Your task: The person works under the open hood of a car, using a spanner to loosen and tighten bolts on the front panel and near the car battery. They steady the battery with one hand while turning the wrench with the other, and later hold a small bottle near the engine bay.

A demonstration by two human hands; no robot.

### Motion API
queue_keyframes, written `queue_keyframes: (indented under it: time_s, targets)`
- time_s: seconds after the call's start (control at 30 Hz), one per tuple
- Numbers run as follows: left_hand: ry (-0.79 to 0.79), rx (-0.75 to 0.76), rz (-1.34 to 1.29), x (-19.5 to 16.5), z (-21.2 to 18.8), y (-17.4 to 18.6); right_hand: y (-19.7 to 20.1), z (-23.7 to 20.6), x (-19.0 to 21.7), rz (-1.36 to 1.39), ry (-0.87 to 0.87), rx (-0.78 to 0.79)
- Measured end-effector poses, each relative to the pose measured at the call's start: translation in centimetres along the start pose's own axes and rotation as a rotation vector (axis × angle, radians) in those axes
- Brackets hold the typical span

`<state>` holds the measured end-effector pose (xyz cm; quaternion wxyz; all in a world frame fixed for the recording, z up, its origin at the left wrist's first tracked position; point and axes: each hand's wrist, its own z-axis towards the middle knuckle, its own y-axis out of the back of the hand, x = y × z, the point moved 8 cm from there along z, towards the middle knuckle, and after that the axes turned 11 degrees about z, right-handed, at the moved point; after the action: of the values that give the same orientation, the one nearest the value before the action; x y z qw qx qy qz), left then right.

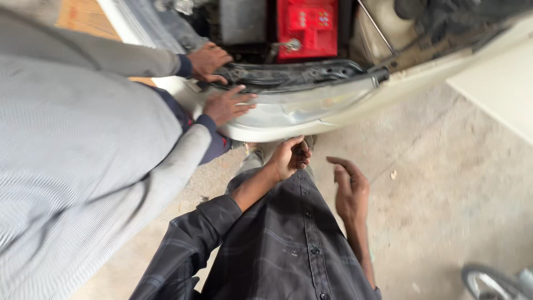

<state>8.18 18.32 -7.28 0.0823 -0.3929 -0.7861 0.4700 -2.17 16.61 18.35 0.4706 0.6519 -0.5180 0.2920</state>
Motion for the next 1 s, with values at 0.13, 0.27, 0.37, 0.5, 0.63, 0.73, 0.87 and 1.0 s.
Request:
queue_keyframes:
  time_s: [0.13,0.27,0.37,0.5,0.63,0.73,0.87,1.0]
  targets:
    - [0.051,-0.174,0.012,-0.1,-1.1,1.5,-1.6,0.3,1.2,-0.274,0.224,0.157]
    - [0.043,-0.079,0.026,-0.5,-4.6,-1.8,-5.7,-0.4,1.0,-0.442,0.357,0.344]
    - [-0.086,0.045,-0.108,-1.9,-5.4,-3.5,-8.8,-1.0,1.9,-0.539,0.544,0.438]
    - [-0.068,-0.067,-0.182,-1.8,-3.8,-1.7,-9.5,-1.5,3.6,-0.525,0.645,0.440]
    - [-0.112,-0.092,-0.180,-1.6,-1.9,-1.0,-7.7,-0.6,4.3,-0.423,0.528,0.400]
    - [-0.137,-0.192,-0.165,-2.2,-0.4,-1.0,-5.6,0.9,5.0,-0.336,0.513,0.350]
    - [-0.168,-0.303,-0.131,-3.9,1.3,-0.9,-1.3,4.5,4.6,-0.219,0.408,0.295]
    - [-0.215,-0.392,-0.120,-5.1,3.0,0.1,2.6,8.4,1.9,0.021,0.163,0.316]
